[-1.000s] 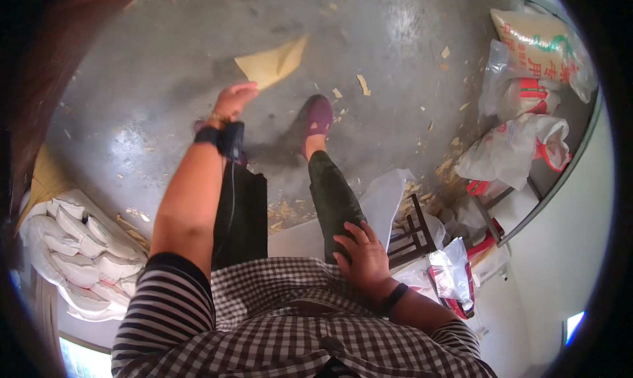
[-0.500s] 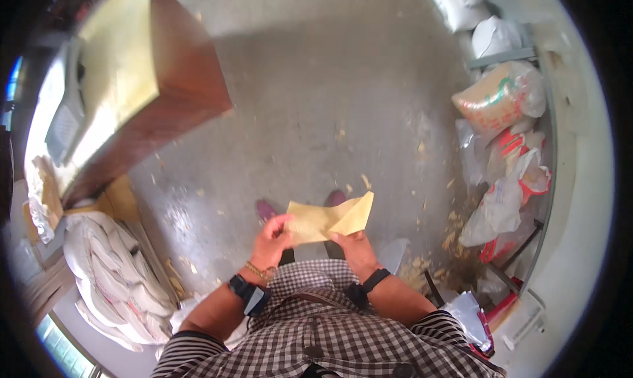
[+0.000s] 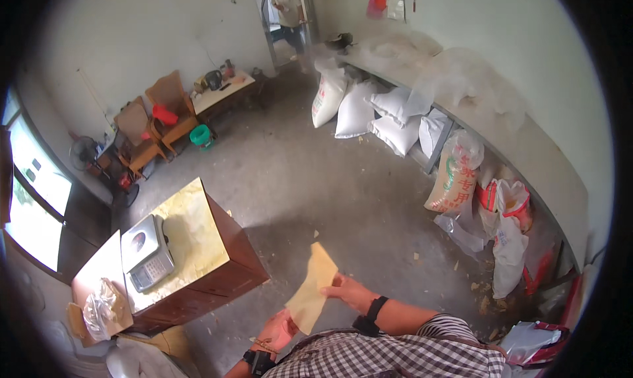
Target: Folding and stacking thin, flexible bean curd sheets on a work table.
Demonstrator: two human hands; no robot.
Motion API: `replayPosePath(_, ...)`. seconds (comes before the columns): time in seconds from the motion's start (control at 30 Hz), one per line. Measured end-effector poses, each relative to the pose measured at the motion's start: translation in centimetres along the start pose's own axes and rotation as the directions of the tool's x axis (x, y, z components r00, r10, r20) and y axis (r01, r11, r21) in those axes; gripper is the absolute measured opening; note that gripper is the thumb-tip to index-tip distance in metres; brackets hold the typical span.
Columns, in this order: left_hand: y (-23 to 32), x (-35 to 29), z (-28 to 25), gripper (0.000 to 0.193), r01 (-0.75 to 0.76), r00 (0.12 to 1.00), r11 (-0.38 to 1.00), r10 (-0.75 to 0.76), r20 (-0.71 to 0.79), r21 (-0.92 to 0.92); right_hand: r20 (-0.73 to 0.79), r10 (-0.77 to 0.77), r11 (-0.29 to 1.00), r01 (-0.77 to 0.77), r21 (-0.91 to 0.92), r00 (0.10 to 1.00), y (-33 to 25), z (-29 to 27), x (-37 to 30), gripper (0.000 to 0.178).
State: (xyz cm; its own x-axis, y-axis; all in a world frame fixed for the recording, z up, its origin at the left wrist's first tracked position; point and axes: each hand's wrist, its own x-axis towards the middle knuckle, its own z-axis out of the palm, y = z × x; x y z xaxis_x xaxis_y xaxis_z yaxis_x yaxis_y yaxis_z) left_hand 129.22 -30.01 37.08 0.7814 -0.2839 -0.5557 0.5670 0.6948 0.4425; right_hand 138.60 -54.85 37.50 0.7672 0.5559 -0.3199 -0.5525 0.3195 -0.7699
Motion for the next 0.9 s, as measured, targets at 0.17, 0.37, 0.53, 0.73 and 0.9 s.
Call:
replayPosePath(0.17,1.4,-3.3,0.2,0.046,-0.262,0.958,0.937,0.281,-0.057,0.23,0.216,0.074,0.977,-0.027,-0.212,0.974,-2.1,2.2,2.2,0.072)
replayPosePath(0.37,1.9,-14.4,-8.4,0.033,-0.139,0.673,0.659,0.611,-0.417,0.739,0.23,0.371,0.461,0.037,-0.887,0.9,1.8,-3.0,6.5,0.069)
replayPosePath(0.53,-8.4,-23.6,-16.5,0.024,0.176,0.352,0.583,0.715,-0.603,0.794,0.066,0.479,-0.151,0.156,-0.976,0.875,6.1,-9.4,5.6,0.054)
replayPosePath(0.73,-17.6,-24.8,-26.6,0.03,0.316,0.368,0.502,0.718,-0.591,0.805,0.112,0.666,-0.261,0.371,-0.891,0.738,15.3,-5.6,11.0,0.043)
replayPosePath(0.9,-13.8,-29.2,-36.4,0.031,0.583,0.267,0.514,0.61,-0.746,0.629,0.076,0.598,0.191,-0.05,-0.98,0.798,23.1,4.9,19.0,0.036)
